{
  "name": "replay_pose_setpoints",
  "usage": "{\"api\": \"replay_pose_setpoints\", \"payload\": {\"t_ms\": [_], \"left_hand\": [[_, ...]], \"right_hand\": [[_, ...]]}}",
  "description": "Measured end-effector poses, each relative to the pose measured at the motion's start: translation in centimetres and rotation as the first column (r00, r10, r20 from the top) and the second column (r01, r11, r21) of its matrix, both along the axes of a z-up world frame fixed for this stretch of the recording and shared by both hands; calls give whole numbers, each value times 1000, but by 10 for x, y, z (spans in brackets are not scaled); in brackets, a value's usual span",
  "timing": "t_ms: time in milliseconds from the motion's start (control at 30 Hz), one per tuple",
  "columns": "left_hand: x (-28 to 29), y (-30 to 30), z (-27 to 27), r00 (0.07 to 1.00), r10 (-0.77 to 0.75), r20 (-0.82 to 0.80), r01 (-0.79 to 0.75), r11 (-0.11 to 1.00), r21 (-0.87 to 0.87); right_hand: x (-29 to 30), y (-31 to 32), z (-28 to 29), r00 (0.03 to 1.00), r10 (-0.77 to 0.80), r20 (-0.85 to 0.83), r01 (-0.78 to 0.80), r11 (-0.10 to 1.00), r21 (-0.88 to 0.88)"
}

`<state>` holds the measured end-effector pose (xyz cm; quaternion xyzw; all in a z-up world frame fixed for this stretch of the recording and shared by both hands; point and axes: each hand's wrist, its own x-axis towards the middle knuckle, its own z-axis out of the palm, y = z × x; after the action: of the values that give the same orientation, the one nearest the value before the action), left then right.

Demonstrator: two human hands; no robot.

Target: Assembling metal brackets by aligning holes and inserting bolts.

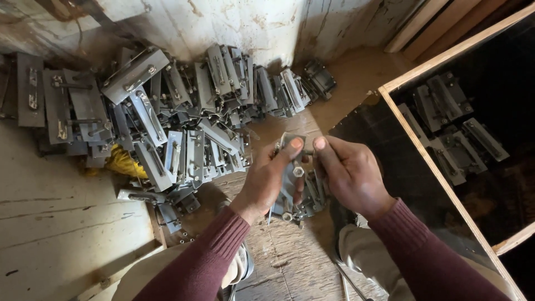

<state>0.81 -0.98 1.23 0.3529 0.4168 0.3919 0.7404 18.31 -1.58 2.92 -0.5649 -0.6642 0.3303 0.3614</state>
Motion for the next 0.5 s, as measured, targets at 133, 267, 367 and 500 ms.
{"api": "replay_pose_setpoints", "payload": {"t_ms": [133,267,367,500], "left_hand": [[0,3,8,1000,14,-2,-14,1000,-17],[0,2,7,1000,-1,6,1,1000,6],[1,0,7,1000,12,15,-11,1000,-8],[-1,4,3,1000,-4,-7,4,1000,-6]], "right_hand": [[-4,3,20,998,58,34,-59,997,40],[-4,3,12,998,45,54,-45,999,-6],[-3,3,17,999,39,38,-39,999,-21],[-1,2,15,989,71,131,-77,996,45]]}}
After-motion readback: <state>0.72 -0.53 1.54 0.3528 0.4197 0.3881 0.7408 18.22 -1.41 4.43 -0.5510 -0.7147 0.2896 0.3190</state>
